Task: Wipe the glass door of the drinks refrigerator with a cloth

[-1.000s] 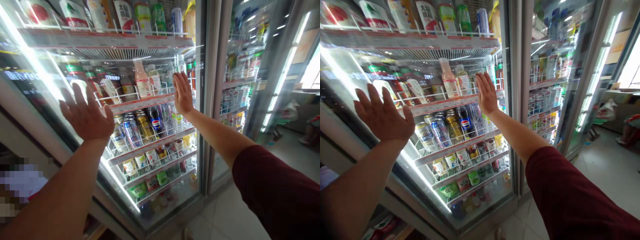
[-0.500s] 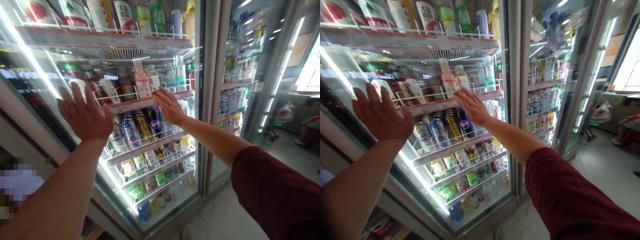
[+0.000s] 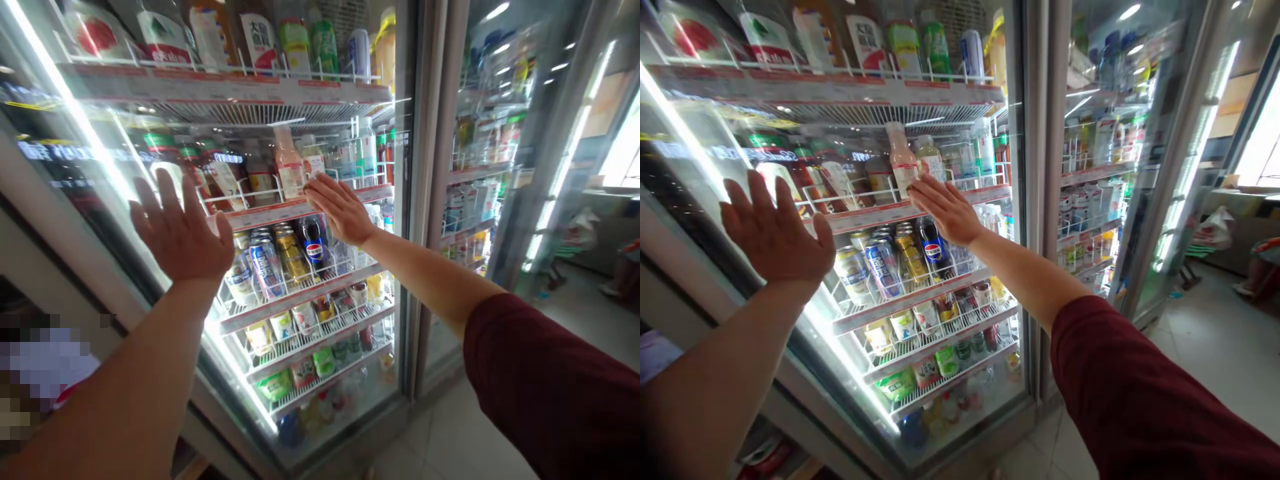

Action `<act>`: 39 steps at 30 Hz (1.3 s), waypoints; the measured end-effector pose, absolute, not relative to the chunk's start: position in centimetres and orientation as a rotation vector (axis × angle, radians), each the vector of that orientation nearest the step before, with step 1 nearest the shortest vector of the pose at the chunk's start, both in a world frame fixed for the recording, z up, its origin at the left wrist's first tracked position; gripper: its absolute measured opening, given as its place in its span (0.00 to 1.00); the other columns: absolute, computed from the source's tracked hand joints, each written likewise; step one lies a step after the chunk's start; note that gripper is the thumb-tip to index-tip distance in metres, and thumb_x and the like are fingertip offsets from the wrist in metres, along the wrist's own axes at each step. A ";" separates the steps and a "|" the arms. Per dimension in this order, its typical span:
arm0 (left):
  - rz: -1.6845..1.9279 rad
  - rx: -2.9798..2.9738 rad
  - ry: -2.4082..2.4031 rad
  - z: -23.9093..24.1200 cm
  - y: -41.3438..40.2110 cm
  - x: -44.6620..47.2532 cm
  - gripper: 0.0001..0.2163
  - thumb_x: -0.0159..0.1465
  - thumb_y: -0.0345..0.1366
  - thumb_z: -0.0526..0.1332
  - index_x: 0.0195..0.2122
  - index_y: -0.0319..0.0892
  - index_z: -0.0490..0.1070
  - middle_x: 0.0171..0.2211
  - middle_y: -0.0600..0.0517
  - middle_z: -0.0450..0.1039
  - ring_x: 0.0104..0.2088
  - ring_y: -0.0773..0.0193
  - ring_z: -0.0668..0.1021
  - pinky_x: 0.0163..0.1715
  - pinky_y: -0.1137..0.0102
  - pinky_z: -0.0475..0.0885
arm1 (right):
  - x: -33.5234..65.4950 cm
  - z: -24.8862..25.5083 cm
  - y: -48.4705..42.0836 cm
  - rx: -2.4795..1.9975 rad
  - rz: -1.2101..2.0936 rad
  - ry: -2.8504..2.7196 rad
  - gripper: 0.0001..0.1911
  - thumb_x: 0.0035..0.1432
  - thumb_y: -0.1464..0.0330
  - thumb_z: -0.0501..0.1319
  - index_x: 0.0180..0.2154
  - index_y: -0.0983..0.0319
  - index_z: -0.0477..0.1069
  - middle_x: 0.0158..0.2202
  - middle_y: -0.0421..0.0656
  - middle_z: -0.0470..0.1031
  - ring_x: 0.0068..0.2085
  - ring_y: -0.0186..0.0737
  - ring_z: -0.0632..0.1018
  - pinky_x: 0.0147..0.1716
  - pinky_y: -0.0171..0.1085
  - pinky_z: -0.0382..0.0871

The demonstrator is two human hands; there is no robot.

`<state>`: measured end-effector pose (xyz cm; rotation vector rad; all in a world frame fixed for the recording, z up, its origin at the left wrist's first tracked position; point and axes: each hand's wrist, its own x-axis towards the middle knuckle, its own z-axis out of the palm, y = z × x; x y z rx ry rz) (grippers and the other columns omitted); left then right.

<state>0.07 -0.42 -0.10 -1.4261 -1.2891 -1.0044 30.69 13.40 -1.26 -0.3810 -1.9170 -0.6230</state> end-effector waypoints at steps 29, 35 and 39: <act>-1.108 -1.472 -1.278 0.0 -0.4 0.5 0.40 0.72 0.49 0.57 0.81 0.46 0.43 0.82 0.45 0.37 0.81 0.43 0.36 0.77 0.33 0.33 | 31.9 -0.7 14.6 -0.469 -0.539 -1.735 0.34 0.77 0.68 0.40 0.80 0.50 0.46 0.78 0.37 0.61 0.81 0.43 0.51 0.80 0.56 0.48; -1.088 -1.429 -1.317 0.1 -0.6 0.7 0.41 0.70 0.49 0.57 0.81 0.45 0.43 0.82 0.45 0.37 0.81 0.44 0.37 0.78 0.37 0.34 | 31.1 -2.5 13.3 -0.361 -0.666 -1.989 0.33 0.77 0.70 0.43 0.77 0.45 0.54 0.75 0.32 0.66 0.79 0.36 0.56 0.80 0.50 0.51; -1.115 -1.448 -1.295 0.2 -0.7 0.9 0.40 0.70 0.49 0.57 0.80 0.43 0.46 0.82 0.43 0.39 0.81 0.42 0.39 0.77 0.35 0.34 | 31.8 -1.7 13.5 -0.396 -0.651 -1.943 0.34 0.77 0.71 0.43 0.78 0.45 0.52 0.76 0.32 0.64 0.79 0.40 0.56 0.81 0.54 0.49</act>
